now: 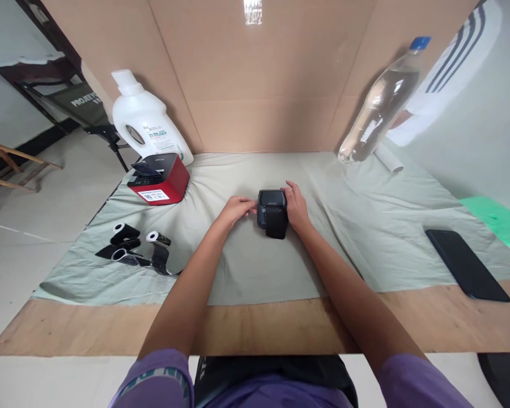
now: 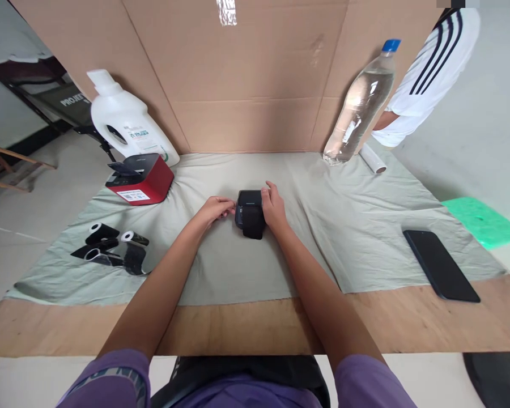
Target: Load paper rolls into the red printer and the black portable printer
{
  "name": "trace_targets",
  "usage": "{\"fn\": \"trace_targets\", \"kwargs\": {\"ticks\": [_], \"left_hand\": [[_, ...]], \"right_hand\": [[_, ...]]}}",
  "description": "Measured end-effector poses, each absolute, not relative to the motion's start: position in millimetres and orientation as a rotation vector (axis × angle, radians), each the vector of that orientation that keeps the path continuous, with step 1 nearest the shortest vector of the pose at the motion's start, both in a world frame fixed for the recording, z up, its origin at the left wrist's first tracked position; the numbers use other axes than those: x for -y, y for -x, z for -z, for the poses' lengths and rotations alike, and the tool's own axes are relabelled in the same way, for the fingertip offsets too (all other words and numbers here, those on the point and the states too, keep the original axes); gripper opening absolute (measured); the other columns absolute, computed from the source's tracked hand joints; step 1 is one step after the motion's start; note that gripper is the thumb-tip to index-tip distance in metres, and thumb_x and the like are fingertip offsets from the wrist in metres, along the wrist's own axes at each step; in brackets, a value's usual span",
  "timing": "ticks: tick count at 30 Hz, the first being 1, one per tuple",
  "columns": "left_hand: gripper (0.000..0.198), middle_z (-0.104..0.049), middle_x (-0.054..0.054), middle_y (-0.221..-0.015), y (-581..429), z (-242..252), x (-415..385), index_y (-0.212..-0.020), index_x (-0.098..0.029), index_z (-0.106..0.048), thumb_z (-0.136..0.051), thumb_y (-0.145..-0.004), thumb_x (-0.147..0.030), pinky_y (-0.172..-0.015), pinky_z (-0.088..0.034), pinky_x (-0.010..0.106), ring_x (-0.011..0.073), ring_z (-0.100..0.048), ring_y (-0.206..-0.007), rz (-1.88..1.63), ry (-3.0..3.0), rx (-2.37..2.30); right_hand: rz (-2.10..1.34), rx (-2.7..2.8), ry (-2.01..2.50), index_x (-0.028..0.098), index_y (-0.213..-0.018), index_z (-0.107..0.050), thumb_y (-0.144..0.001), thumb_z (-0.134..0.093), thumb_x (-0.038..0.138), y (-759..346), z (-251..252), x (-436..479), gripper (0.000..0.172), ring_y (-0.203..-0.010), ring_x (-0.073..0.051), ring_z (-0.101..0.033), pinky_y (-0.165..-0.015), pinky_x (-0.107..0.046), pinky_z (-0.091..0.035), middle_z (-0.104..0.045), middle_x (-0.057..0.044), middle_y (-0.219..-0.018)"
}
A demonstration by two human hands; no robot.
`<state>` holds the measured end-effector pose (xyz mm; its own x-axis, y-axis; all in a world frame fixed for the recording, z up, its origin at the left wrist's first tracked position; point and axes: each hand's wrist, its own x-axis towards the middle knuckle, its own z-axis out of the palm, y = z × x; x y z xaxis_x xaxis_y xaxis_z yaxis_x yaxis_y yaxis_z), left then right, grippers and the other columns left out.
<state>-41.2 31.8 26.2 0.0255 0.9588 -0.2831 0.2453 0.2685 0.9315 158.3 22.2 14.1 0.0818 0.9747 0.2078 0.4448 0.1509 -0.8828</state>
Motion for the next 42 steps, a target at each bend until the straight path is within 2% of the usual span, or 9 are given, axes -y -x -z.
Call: {"fn": "trace_targets", "kwargs": {"ticks": [5, 15, 23, 26, 29, 32, 37, 40, 42], "left_hand": [[0.01, -0.072, 0.006, -0.068, 43, -30, -38, -0.068, -0.014, -0.07, -0.069, -0.076, -0.02, -0.042, -0.024, 0.019, 0.0056, -0.047, -0.047, -0.719, -1.151, -1.498], [0.021, -0.068, 0.007, -0.059, 39, -30, -42, -0.071, -0.014, -0.071, -0.078, -0.072, -0.033, -0.041, -0.023, 0.019, 0.0114, -0.058, -0.051, -0.646, -1.15, -1.538], [0.016, -0.075, 0.011, -0.077, 46, -35, -42, -0.074, -0.014, -0.072, -0.075, -0.073, -0.029, -0.041, -0.019, 0.02, 0.0092, -0.056, -0.051, -0.624, -1.156, -1.48], [0.02, -0.077, 0.012, -0.096, 48, -37, -39, -0.088, -0.015, -0.074, -0.075, -0.073, -0.029, -0.041, -0.02, 0.019, 0.009, -0.06, -0.057, -0.676, -1.154, -1.434], [0.046, -0.072, 0.01, -0.122, 47, -39, -36, -0.118, -0.022, -0.073, -0.076, -0.072, -0.027, -0.042, -0.022, 0.017, 0.0081, -0.063, -0.063, -0.773, -1.173, -1.35], [0.065, -0.069, 0.008, -0.131, 44, -39, -35, -0.137, -0.03, -0.064, -0.073, -0.073, -0.025, -0.042, -0.021, 0.016, 0.0063, -0.06, -0.062, -0.797, -1.161, -1.251], [0.057, -0.074, 0.006, -0.097, 36, -29, -45, -0.135, -0.024, -0.068, -0.072, -0.079, -0.031, -0.043, -0.017, 0.019, 0.0055, -0.048, -0.053, -0.877, -1.185, -1.271], [0.045, -0.067, 0.001, -0.075, 28, -17, -54, -0.124, -0.016, -0.073, -0.069, -0.083, -0.035, -0.046, -0.026, 0.02, 0.0065, -0.042, -0.051, -1.026, -1.239, -1.345], [0.035, -0.058, -0.003, -0.063, 24, -9, -57, -0.106, -0.014, -0.077, -0.067, -0.085, -0.04, -0.05, -0.032, 0.021, 0.0076, -0.04, -0.051, -1.13, -1.313, -1.375]], "right_hand": [[-0.744, 1.492, 1.383, 0.019, -0.143, -0.049, -0.098, -0.028, 0.062, -160, -12, -24, 0.066, -0.119, -0.026, -0.063, -0.107, -0.039, -0.044, -0.07, -0.012, -0.127], [-0.791, 1.493, 1.362, 0.019, -0.144, -0.047, -0.097, -0.029, 0.066, -162, -6, -27, 0.068, -0.121, -0.025, -0.061, -0.107, -0.039, -0.043, -0.068, -0.011, -0.128], [-0.804, 1.496, 1.338, 0.02, -0.137, -0.052, -0.098, -0.028, 0.063, -163, -7, -27, 0.063, -0.119, -0.023, -0.062, -0.107, -0.038, -0.044, -0.069, -0.01, -0.127], [-0.798, 1.485, 1.337, 0.022, -0.137, -0.053, -0.098, -0.028, 0.062, -162, -8, -26, 0.061, -0.12, -0.023, -0.062, -0.108, -0.039, -0.044, -0.069, -0.009, -0.128], [-0.806, 1.491, 1.355, 0.022, -0.138, -0.052, -0.098, -0.027, 0.061, -162, -9, -26, 0.061, -0.121, -0.024, -0.062, -0.108, -0.04, -0.043, -0.069, -0.009, -0.129], [-0.808, 1.498, 1.362, 0.02, -0.138, -0.051, -0.098, -0.026, 0.061, -162, -9, -27, 0.063, -0.122, -0.024, -0.061, -0.108, -0.04, -0.044, -0.069, -0.01, -0.128], [-0.777, 1.515, 1.407, 0.02, -0.14, -0.052, -0.098, -0.026, 0.062, -163, -8, -26, 0.064, -0.126, -0.024, -0.059, -0.108, -0.038, -0.043, -0.066, -0.01, -0.134], [-0.775, 1.505, 1.378, 0.018, -0.141, -0.052, -0.098, -0.027, 0.063, -163, -7, -26, 0.068, -0.128, -0.024, -0.058, -0.11, -0.039, -0.043, -0.065, -0.011, -0.136], [-0.779, 1.506, 1.343, 0.018, -0.143, -0.052, -0.098, -0.028, 0.063, -162, -6, -27, 0.068, -0.129, -0.024, -0.058, -0.111, -0.041, -0.043, -0.065, -0.01, -0.138]]}}
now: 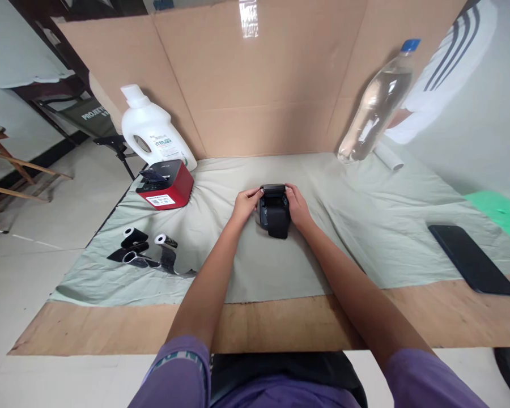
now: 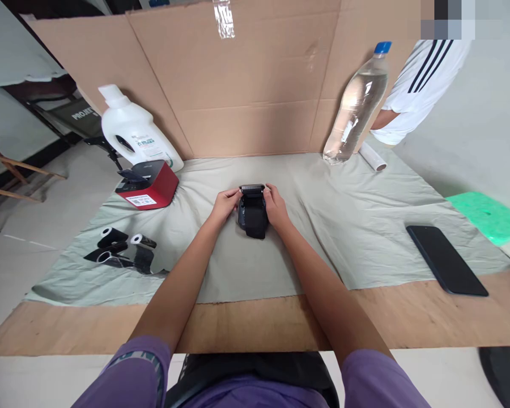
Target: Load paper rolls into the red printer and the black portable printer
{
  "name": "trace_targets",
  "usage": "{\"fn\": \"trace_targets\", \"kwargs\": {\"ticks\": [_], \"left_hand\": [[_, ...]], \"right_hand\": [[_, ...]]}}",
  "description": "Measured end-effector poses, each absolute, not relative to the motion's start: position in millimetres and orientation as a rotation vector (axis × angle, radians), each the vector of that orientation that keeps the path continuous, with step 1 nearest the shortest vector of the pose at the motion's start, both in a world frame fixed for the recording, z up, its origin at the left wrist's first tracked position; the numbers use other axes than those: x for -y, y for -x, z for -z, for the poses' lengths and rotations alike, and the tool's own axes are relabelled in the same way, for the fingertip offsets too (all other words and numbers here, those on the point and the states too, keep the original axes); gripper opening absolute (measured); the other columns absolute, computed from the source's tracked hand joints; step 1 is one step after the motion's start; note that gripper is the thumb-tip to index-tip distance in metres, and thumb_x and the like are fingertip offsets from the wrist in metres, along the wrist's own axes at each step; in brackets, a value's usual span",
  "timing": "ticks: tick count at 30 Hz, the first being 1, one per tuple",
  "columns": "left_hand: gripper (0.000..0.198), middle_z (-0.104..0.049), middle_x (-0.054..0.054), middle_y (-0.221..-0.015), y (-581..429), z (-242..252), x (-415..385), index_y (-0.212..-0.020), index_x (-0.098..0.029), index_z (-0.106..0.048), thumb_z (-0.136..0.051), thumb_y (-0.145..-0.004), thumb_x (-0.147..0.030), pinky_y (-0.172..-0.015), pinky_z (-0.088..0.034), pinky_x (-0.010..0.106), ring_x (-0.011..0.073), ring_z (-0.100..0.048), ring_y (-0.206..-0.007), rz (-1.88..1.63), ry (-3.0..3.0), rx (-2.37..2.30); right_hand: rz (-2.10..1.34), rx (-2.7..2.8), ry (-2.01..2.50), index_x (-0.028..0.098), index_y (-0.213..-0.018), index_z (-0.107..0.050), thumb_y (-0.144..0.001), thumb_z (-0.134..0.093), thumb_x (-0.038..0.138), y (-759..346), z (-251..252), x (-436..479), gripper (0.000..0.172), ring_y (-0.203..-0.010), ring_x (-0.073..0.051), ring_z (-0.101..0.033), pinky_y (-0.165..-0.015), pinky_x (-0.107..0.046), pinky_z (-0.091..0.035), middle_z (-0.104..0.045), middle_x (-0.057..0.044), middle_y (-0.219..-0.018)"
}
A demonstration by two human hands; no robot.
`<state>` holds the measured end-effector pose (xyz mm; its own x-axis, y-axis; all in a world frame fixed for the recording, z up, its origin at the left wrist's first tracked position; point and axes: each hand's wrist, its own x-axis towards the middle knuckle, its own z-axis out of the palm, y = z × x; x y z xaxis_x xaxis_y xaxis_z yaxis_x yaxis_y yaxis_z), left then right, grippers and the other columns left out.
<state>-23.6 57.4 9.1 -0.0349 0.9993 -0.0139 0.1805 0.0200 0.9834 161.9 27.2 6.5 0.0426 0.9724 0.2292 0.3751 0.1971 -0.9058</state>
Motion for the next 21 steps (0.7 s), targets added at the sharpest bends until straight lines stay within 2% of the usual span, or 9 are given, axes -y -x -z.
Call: {"fn": "trace_targets", "kwargs": {"ticks": [3, 6, 9, 12, 14, 17, 21], "left_hand": [[0.038, -0.042, -0.005, -0.052, 22, -3, -57, -0.069, -0.016, -0.069, -0.061, -0.09, -0.047, -0.053, -0.031, 0.021, 0.0092, -0.038, -0.054, -1.22, -1.473, -1.436], [0.045, -0.036, -0.005, -0.051, 22, -3, -55, -0.055, -0.017, -0.053, -0.055, -0.093, -0.042, -0.055, -0.03, 0.02, 0.0103, -0.038, -0.057, -1.214, -1.557, -1.503], [0.038, -0.041, -0.004, -0.053, 22, -4, -52, -0.062, -0.018, -0.058, -0.054, -0.093, -0.04, -0.056, -0.032, 0.02, 0.0114, -0.042, -0.058, -1.151, -1.537, -1.542], [0.022, -0.055, -0.003, -0.066, 19, -10, -47, -0.079, -0.018, -0.067, -0.059, -0.09, -0.035, -0.064, -0.038, 0.02, 0.0119, -0.049, -0.065, -1.285, -1.575, -1.652], [0.017, -0.058, -0.002, -0.071, 17, -17, -40, -0.084, -0.018, -0.069, -0.063, -0.088, -0.034, -0.066, -0.038, 0.021, 0.0122, -0.051, -0.067, -1.337, -1.705, -1.703], [0.015, -0.063, 0.001, -0.074, 16, -35, -32, -0.085, -0.021, -0.074, -0.065, -0.088, -0.032, -0.065, -0.038, 0.023, 0.0144, -0.055, -0.069, -1.044, -2.044, -1.607], [0.017, -0.074, 0.005, -0.101, 9, -68, -33, -0.095, -0.027, -0.081, -0.066, -0.087, -0.024, -0.075, -0.045, 0.027, 0.0213, -0.066, -0.091, -0.459, -2.36, -1.579]], "right_hand": [[-0.782, 1.541, 1.285, 0.024, -0.146, -0.053, -0.099, -0.03, 0.06, -161, -4, -29, 0.063, -0.138, -0.022, -0.052, -0.117, -0.042, -0.039, -0.058, -0.004, -0.149], [-0.778, 1.562, 1.236, 0.022, -0.142, -0.059, -0.099, -0.03, 0.06, -159, -2, -31, 0.064, -0.14, -0.021, -0.051, -0.12, -0.042, -0.036, -0.058, -0.005, -0.15], [-0.759, 1.571, 1.259, 0.02, -0.138, -0.062, -0.099, -0.029, 0.063, -157, -1, -31, 0.067, -0.138, -0.022, -0.053, -0.12, -0.042, -0.035, -0.06, -0.008, -0.147], [-0.734, 1.571, 1.285, 0.021, -0.138, -0.062, -0.099, -0.026, 0.064, -157, -2, -30, 0.069, -0.139, -0.021, -0.052, -0.12, -0.041, -0.036, -0.059, -0.008, -0.148], [-0.719, 1.557, 1.281, 0.02, -0.137, -0.062, -0.099, -0.025, 0.065, -157, -2, -29, 0.069, -0.138, -0.02, -0.052, -0.12, -0.04, -0.036, -0.06, -0.009, -0.147], [-0.716, 1.512, 1.259, 0.018, -0.134, -0.063, -0.099, -0.027, 0.064, -158, -3, -29, 0.068, -0.135, -0.021, -0.055, -0.119, -0.039, -0.037, -0.062, -0.01, -0.143], [-0.727, 1.457, 1.204, 0.017, -0.131, -0.066, -0.098, -0.032, 0.06, -160, -1, -33, 0.064, -0.128, -0.022, -0.059, -0.115, -0.04, -0.04, -0.066, -0.011, -0.137]]}}
